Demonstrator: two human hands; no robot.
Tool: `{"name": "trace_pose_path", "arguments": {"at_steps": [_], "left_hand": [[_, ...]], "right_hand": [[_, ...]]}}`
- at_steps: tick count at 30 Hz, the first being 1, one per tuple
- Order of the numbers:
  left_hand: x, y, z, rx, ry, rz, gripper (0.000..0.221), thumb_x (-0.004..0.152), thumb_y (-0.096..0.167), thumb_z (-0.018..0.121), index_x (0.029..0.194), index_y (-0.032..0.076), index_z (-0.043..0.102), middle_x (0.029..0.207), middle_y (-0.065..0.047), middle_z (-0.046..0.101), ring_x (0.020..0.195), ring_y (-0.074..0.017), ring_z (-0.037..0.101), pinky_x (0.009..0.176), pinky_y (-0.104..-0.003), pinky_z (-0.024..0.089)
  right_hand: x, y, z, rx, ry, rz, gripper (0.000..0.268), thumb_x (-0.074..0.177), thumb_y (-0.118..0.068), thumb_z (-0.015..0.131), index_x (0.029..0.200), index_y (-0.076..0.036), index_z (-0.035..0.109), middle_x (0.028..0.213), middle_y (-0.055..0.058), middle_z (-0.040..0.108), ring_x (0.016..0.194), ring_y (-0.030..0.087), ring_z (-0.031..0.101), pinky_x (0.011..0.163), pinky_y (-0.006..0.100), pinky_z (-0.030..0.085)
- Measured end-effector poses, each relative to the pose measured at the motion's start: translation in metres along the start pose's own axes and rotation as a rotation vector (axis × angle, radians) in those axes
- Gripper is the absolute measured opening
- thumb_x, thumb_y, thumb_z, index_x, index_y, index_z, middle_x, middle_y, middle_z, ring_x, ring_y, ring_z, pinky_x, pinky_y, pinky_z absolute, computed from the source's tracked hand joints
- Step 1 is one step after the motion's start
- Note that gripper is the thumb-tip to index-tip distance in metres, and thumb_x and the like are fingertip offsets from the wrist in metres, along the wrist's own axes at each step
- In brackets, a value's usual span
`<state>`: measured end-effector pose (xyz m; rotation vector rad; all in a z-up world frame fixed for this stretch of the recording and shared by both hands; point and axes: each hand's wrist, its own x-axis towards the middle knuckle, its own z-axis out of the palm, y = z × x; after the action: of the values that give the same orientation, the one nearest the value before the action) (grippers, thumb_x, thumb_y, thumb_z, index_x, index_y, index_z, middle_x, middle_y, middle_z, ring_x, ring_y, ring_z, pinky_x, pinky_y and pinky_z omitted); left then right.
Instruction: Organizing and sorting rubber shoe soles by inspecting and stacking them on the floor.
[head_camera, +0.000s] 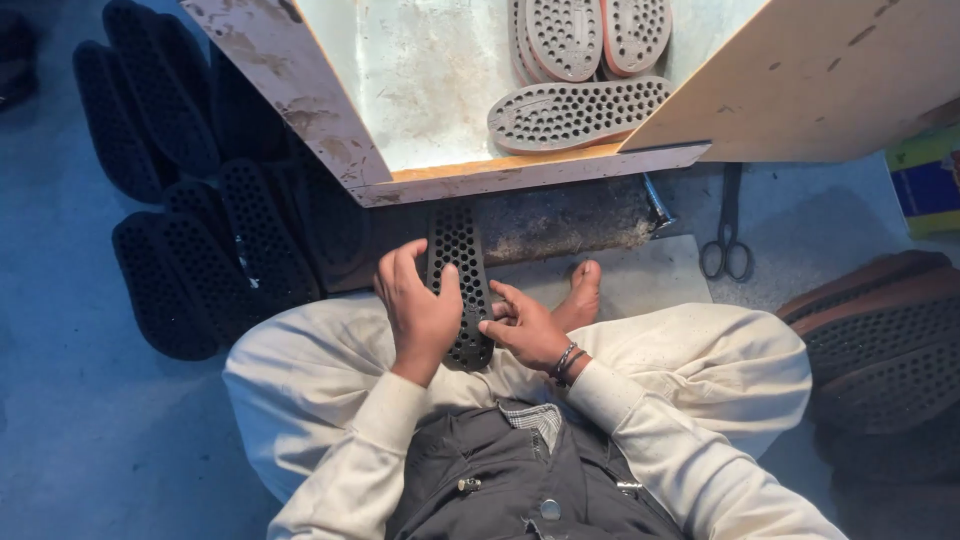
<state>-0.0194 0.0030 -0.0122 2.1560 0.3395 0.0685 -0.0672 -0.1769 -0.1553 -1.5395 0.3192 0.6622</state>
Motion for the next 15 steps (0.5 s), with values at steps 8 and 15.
{"name": "trace_pose_path", "arguments": {"at_steps": [8, 15], "left_hand": [[-0.059, -0.018, -0.020, -0.634, -0.297, -0.541, 0.038, 0.094, 0.019, 0.075, 0.126, 0.001, 0.067, 0.098, -0.011, 0.072, 0.089, -0.0160, 0.070, 0.080, -0.034, 0.062], [-0.054, 0.014, -0.029, -0.993, -0.452, -0.613, 0.047, 0.089, 0.001, 0.064, 0.134, -0.006, 0.060, 0.103, -0.024, 0.075, 0.078, -0.0312, 0.077, 0.065, -0.047, 0.067]], "right_hand": [[-0.102, -0.137, -0.002, 0.407, -0.010, 0.092, 0.056, 0.086, 0.002, 0.075, 0.140, 0.001, 0.058, 0.102, 0.013, 0.074, 0.086, 0.019, 0.074, 0.073, 0.039, 0.068], [-0.120, -0.146, -0.020, 0.514, 0.071, 0.048, 0.047, 0.092, -0.001, 0.068, 0.138, 0.004, 0.060, 0.110, 0.013, 0.073, 0.091, 0.020, 0.074, 0.077, 0.040, 0.066]]}}
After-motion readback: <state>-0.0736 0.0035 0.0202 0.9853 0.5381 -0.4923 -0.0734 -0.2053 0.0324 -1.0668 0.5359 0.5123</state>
